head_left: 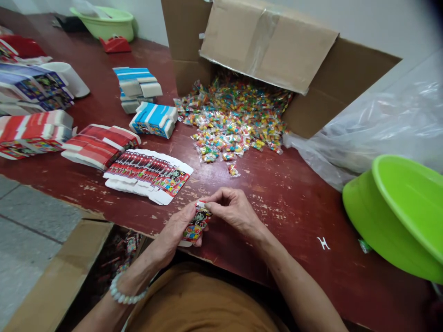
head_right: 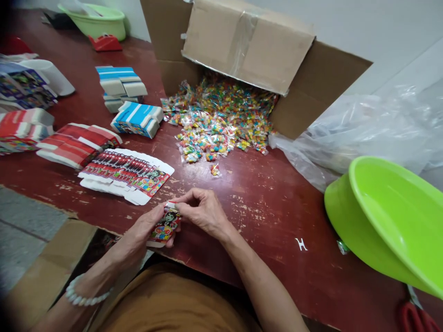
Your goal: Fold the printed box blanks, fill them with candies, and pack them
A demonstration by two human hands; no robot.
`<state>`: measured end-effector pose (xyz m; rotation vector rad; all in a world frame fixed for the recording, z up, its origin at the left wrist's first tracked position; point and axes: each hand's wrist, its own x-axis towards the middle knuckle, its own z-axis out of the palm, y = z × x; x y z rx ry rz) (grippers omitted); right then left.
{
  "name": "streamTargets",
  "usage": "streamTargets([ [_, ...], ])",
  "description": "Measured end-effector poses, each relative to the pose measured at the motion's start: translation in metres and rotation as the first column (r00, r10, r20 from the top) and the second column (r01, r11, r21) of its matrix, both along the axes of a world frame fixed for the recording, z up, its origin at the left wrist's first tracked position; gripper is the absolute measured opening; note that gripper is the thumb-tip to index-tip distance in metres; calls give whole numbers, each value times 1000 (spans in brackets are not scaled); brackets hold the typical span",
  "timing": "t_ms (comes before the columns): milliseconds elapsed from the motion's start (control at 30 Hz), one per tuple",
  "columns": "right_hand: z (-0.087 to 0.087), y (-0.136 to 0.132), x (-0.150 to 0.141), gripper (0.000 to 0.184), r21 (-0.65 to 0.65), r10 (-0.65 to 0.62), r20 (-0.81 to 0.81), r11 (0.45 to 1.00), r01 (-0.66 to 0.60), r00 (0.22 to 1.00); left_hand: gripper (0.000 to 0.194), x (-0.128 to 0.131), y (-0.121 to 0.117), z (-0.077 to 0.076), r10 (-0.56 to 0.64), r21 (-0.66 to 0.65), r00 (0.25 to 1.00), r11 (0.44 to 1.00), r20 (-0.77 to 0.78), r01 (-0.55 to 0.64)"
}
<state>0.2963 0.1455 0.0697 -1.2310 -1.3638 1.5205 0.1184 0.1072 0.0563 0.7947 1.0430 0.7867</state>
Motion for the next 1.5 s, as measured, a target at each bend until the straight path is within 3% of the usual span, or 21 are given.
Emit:
streamTargets([
  [67, 0, -3, 3, 9, 127, 67, 25, 990, -69, 997, 66, 0, 0, 0, 13, -16, 1000, 1000, 3, -13],
  [167, 3, -7, 7, 10, 298, 203, 124, 926, -232, 971, 66, 3, -1, 0, 31, -52, 999, 998, 38, -29],
  [267, 3, -6, 8, 12, 392, 219, 281, 863, -320, 934, 63, 9, -2, 1, 47, -90, 995, 995, 92, -39],
  [333, -1, 2, 10, 10, 401, 212, 337, 849, -344, 917, 59, 14, -2, 3, 69, -120, 990, 991, 120, -54],
  [400, -7, 17, 16, 13, 380, 146, 343, 882, -279, 928, 56, 16, 1, 6, 126, -150, 979, 983, 159, -102],
  [467, -14, 39, 25, 21, 370, -83, 380, 926, -69, 921, 49, 15, 5, 8, 199, -161, 962, 972, 188, -170],
  [533, -22, 60, 36, 24, 396, -356, 530, 907, 147, 770, 43, 11, 9, 8, 233, -154, 955, 966, 182, -206],
  [567, -26, 70, 41, 29, 394, -421, 603, 896, 206, 678, 41, 7, 11, 7, 239, -142, 959, 966, 155, -217],
  [633, -33, 82, 46, 27, 376, -444, 687, 895, 241, 575, 43, 0, 15, 7, 251, -90, 965, 965, 69, -245],
  [667, -36, 85, 47, 22, 366, -434, 699, 900, 237, 569, 44, -4, 16, 6, 270, -52, 963, 962, 28, -268],
  [733, -38, 82, 44, 14, 367, -417, 688, 906, 211, 594, 45, -10, 19, 6, 328, 15, 945, 945, -18, -328],
  [800, -35, 70, 37, 15, 356, -394, 626, 912, 202, 673, 48, -14, 23, 7, 395, 44, 919, 918, -5, -394],
  [900, -25, 35, 23, 25, 160, -222, 298, 970, 181, 928, 52, -17, 31, 5, 503, 5, 862, 863, 62, -505],
  [933, -21, 22, 18, 29, 48, -103, 148, 994, 96, 984, 50, -17, 33, 5, 525, -20, 847, 851, 89, -525],
  [1000, -14, -3, 8, 28, -33, 38, 1, 999, -38, 999, 46, -17, 36, 4, 535, -71, 834, 845, 136, -531],
  [1067, -11, -19, 2, 21, 45, 39, 43, 998, -40, 998, 43, -17, 36, 6, 518, -89, 843, 855, 145, -511],
  [1200, -16, -21, 1, 17, 202, -172, 184, 970, 134, 968, 54, -13, 26, 11, 432, -106, 893, 901, 127, -421],
  [1333, -16, -7, 6, 39, 67, -255, 58, 966, 251, 965, 55, -6, 10, 7, 189, -189, 974, 968, 126, -164],
  [1500, -1, -4, 8, 20, 43, -172, 96, 985, 168, 980, 49, 5, 3, -2, -160, -111, 969, 977, 189, 183],
])
